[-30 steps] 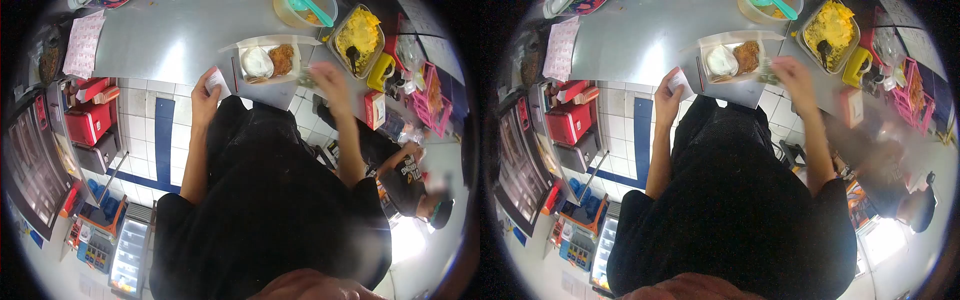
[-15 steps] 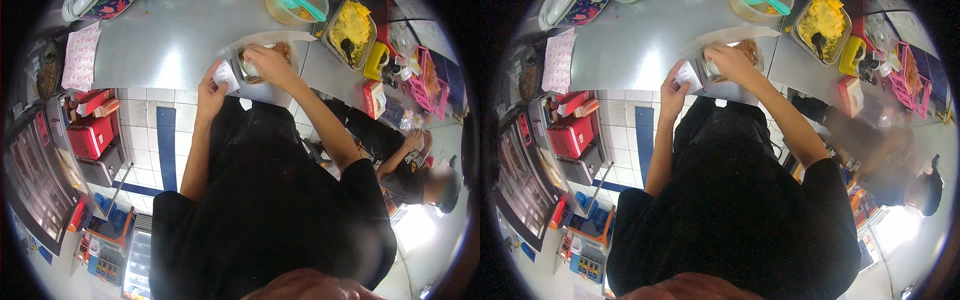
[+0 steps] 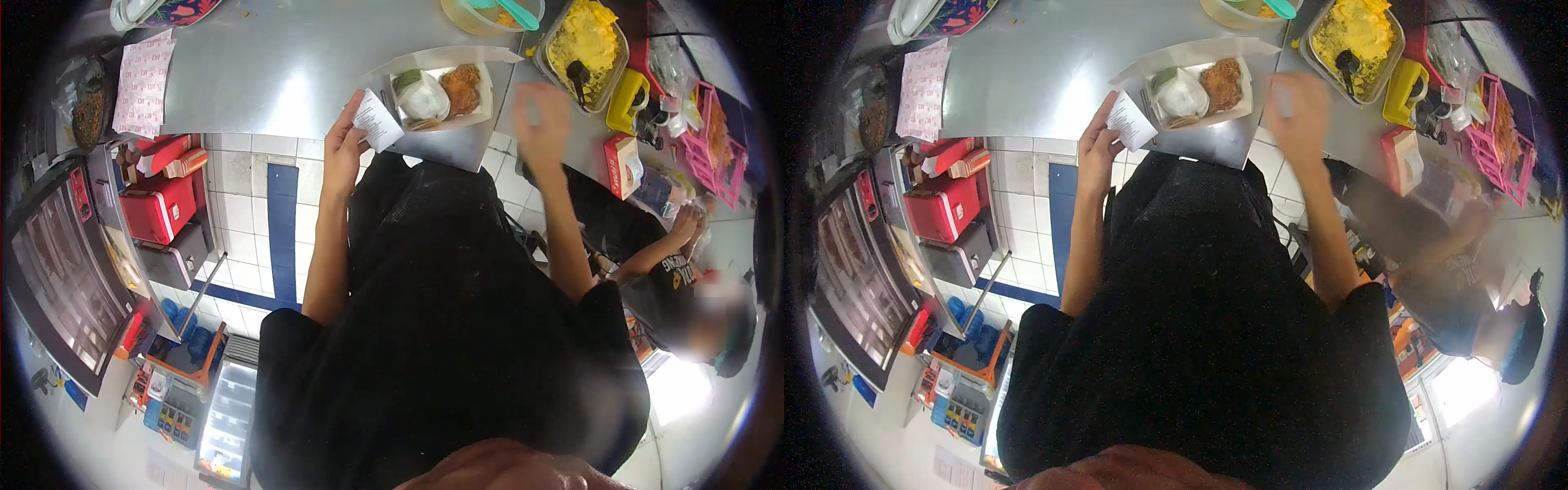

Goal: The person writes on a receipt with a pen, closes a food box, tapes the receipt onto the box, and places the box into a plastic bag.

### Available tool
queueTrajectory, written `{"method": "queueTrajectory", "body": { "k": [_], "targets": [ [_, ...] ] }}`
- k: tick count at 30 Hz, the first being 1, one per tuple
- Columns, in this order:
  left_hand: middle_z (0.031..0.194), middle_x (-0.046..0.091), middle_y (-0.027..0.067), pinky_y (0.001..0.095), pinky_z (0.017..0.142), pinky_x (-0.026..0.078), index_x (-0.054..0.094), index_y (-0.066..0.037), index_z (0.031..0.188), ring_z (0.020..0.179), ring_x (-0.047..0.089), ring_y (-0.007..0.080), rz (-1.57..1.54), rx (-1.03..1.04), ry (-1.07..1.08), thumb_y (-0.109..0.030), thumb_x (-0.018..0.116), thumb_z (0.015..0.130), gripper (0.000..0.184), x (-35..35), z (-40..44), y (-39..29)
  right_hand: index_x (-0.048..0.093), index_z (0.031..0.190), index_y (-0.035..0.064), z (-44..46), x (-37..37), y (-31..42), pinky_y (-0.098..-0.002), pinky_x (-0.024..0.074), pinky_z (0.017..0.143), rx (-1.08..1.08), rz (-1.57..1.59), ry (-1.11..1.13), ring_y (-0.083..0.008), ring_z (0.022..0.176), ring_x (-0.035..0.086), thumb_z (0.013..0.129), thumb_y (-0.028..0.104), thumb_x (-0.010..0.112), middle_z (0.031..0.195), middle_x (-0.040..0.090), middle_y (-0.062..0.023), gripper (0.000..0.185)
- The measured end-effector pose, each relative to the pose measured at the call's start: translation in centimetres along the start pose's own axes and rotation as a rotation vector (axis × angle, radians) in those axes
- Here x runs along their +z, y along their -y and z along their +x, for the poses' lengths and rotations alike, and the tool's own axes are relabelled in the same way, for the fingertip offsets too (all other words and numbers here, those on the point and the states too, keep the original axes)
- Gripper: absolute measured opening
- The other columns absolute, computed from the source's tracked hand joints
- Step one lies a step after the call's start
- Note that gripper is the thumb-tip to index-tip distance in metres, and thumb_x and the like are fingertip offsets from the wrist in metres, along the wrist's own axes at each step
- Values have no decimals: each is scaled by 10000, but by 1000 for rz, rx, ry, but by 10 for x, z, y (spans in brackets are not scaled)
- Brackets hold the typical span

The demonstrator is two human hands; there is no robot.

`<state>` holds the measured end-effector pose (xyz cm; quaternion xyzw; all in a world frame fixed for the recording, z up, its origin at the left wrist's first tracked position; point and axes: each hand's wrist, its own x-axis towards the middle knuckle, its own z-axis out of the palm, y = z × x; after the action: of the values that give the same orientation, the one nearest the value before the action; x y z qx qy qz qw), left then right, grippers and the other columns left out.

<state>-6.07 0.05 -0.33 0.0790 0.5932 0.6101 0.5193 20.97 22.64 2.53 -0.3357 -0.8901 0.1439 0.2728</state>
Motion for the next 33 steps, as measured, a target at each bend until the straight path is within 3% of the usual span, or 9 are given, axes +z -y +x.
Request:
{"method": "queueTrajectory", "body": {
  "k": [3, 9, 13, 14, 16, 23, 26, 29, 33],
  "targets": [
    [1540, 590, 162, 409, 1065, 586, 515, -60, 1625, 1261, 652, 224, 12, -18, 18, 40, 431, 946, 691, 8, 6, 4, 723, 1204, 89, -15, -46, -68, -517, 506, 1018, 243, -390, -123, -401, 1144, 660, 936, 206, 779, 1178, 734, -161, 297],
    [1587, 560, 148, 413, 1088, 568, 503, -37, 1626, 1285, 641, 238, 102, -10, -5, 6, 452, 961, 668, 29, 3, 6, 707, 1255, 82, -28, -67, -146, -527, 574, 914, 565, -186, 152, -441, 1112, 723, 978, 240, 768, 1155, 766, -211, 324],
    [1555, 596, 155, 399, 1128, 513, 553, -18, 1584, 1364, 619, 264, 243, 129, -12, 27, 450, 963, 631, 42, -12, 10, 742, 1204, 61, -29, -62, -168, -497, 603, 830, 449, -220, -6, -437, 971, 756, 977, 179, 748, 1064, 777, -226, 257],
    [1503, 638, 167, 368, 1121, 509, 608, 2, 1527, 1341, 628, 234, 458, 197, 30, 38, 464, 984, 562, 48, -20, 0, 742, 1198, 54, -22, -64, -167, -505, 600, 836, 509, -174, 2, -441, 974, 753, 969, 168, 748, 1059, 773, -234, 255],
    [1430, 678, 150, 336, 1097, 504, 645, 11, 1480, 1273, 646, 192, 471, 124, 67, 47, 494, 1000, 505, 64, -33, -8, 744, 1184, 40, -10, -66, -168, -519, 595, 846, 612, -47, 27, -451, 981, 746, 954, 144, 749, 1050, 765, -250, 252],
    [1415, 680, 91, 305, 1050, 519, 550, -27, 1595, 1224, 657, 163, 405, 198, 211, 49, 515, 972, 629, 143, -26, -21, 749, 1160, 10, 3, -55, -241, -537, 583, 881, 447, -251, 172, -475, 960, 737, 987, 160, 689, 1048, 763, -271, 236],
    [1393, 687, 89, 300, 1000, 551, 550, -52, 1602, 1186, 673, 154, 251, -16, 210, 55, 488, 965, 649, 160, -24, -30, 777, 1138, 50, 16, -59, -246, -514, 591, 853, 459, -245, 162, -454, 949, 745, 1029, 252, 681, 1047, 767, -257, 249],
    [1385, 688, 98, 303, 982, 566, 552, -53, 1602, 1166, 686, 170, 133, -33, 196, 59, 450, 972, 648, 157, -26, -25, 793, 1170, 75, 27, -60, -247, -464, 599, 808, 419, -124, 226, -414, 939, 757, 1031, 315, 708, 1029, 778, -230, 290],
    [1457, 661, 119, 313, 1016, 575, 532, -50, 1613, 1193, 680, 166, 49, -97, 99, 65, 436, 970, 659, 124, -36, -8, 815, 1170, 84, 23, -69, -249, -401, 602, 787, 197, -249, -47, -351, 866, 780, 1006, 300, 754, 980, 798, -171, 278]
  ]
}}
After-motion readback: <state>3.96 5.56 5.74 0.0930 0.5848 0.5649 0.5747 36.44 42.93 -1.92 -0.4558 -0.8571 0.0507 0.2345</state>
